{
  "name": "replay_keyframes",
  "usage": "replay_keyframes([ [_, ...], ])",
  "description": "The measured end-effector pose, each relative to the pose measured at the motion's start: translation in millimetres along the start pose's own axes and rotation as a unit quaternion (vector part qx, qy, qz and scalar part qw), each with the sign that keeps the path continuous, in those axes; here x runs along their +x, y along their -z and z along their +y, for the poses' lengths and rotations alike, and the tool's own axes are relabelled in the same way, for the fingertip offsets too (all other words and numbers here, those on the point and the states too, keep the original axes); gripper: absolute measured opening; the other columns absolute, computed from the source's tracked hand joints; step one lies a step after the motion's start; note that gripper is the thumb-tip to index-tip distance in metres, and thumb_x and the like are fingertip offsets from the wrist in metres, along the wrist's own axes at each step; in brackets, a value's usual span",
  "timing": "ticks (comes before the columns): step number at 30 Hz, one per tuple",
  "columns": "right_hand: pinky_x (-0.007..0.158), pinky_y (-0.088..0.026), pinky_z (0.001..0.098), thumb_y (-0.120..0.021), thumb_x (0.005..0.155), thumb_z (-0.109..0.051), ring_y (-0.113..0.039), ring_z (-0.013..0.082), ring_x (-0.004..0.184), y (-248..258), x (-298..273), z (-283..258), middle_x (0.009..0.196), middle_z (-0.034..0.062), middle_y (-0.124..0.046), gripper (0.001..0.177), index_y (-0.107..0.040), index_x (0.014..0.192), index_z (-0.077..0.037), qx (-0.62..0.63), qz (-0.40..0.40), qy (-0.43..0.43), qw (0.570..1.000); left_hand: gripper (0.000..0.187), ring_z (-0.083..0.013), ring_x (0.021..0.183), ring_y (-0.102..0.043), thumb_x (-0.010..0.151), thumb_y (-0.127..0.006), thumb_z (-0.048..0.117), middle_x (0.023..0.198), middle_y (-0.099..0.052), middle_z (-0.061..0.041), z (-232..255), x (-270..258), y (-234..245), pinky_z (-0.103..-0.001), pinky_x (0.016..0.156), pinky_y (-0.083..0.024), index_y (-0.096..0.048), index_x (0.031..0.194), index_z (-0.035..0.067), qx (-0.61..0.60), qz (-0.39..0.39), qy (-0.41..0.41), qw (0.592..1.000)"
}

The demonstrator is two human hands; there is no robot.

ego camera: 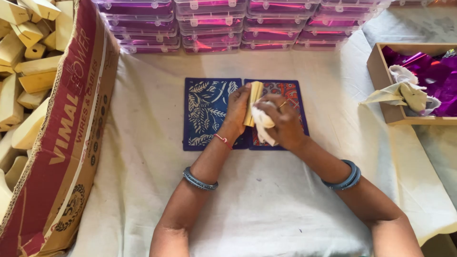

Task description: The recorder is cleaning wooden blocks and wrapping them in foil.

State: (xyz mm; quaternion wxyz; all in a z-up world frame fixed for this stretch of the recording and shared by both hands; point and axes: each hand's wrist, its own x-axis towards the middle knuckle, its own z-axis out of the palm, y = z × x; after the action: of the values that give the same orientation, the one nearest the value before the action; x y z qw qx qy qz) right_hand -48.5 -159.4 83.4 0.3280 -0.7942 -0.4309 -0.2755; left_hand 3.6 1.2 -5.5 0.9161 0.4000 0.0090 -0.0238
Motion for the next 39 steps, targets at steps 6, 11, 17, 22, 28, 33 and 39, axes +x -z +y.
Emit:
replay_keyframes([
  [6,0.089,-0.057,0.0429,-0.083,0.066,-0.007,-0.066,0.0317,0.109,-0.8,-0.8,-13.0,0.118,0.0107,-0.064,0.051,-0.070,0.115,-0.009,-0.038,-0.062,0.059,0.996,0.031,-0.0155,0.062,-0.067,0.104,-0.062,0.036,0.076,-0.070,-0.006,-1.4,6.2,8.5,-0.030,0.055,-0.055,-0.068,0.099,0.006,0.004,0.050,-0.043,0.998],
  [11,0.089,-0.058,0.0443,-0.083,0.061,-0.008,-0.066,0.0337,0.109,9.3,5.3,-3.2,0.116,0.0131,-0.063,0.053,-0.071,0.112,-0.004,-0.085,-0.060,0.076,0.992,0.036,-0.0108,0.077,-0.069,0.109,-0.062,0.035,0.091,-0.073,-0.004,-1.0,-2.6,-1.4,-0.027,0.066,-0.059,-0.072,0.108,0.000,0.072,-0.002,-0.084,0.994],
  [17,0.092,-0.059,0.0407,-0.073,0.076,0.005,-0.070,0.0308,0.108,15.9,9.6,32.1,0.120,0.0146,-0.064,0.040,-0.068,0.115,-0.004,-0.070,0.051,-0.053,0.995,0.040,-0.0164,0.057,-0.070,0.106,-0.055,0.042,0.077,-0.071,-0.009,10.9,-19.1,-18.7,-0.028,0.048,-0.060,-0.068,0.107,0.004,0.098,-0.100,0.010,0.990],
  [22,0.077,-0.056,0.0237,-0.064,0.096,-0.003,-0.066,0.0071,0.091,11.2,14.4,34.9,0.106,0.0028,-0.070,0.021,-0.064,0.117,-0.005,0.321,0.035,-0.273,0.906,0.041,-0.0185,0.053,-0.069,0.107,-0.057,0.040,0.075,-0.070,-0.011,0.8,-17.2,-14.7,-0.030,0.044,-0.058,-0.068,0.103,0.000,0.112,-0.105,0.037,0.987],
  [28,0.073,-0.055,0.0251,-0.067,0.101,-0.005,-0.066,0.0066,0.083,9.5,3.4,37.7,0.092,0.0013,-0.071,0.010,-0.068,0.110,0.000,0.221,0.034,-0.229,0.947,0.046,-0.0153,0.057,-0.072,0.103,-0.056,0.044,0.077,-0.073,-0.009,20.3,-36.7,-39.4,-0.028,0.046,-0.060,-0.069,0.101,0.000,0.100,-0.125,0.090,0.983],
  [33,0.070,-0.054,0.0250,-0.069,0.104,-0.008,-0.065,0.0059,0.083,-3.3,-3.1,48.4,0.092,0.0011,-0.071,0.010,-0.068,0.108,0.001,0.256,0.111,-0.279,0.919,0.037,-0.0101,0.078,-0.068,0.101,-0.069,0.035,0.096,-0.071,-0.005,-3.7,-18.7,-23.7,-0.027,0.065,-0.058,-0.065,0.113,0.000,0.186,-0.163,-0.001,0.969],
  [39,0.085,-0.051,0.0375,-0.071,0.102,-0.018,-0.062,0.0246,0.099,-17.8,-4.4,11.6,0.113,0.0168,-0.064,0.037,-0.060,0.132,0.002,0.114,0.026,-0.234,0.965,0.038,-0.0093,0.093,-0.068,0.102,-0.061,0.035,0.106,-0.072,-0.003,4.6,-13.7,-24.2,-0.025,0.080,-0.058,-0.060,0.130,0.007,0.088,-0.020,-0.086,0.992],
])
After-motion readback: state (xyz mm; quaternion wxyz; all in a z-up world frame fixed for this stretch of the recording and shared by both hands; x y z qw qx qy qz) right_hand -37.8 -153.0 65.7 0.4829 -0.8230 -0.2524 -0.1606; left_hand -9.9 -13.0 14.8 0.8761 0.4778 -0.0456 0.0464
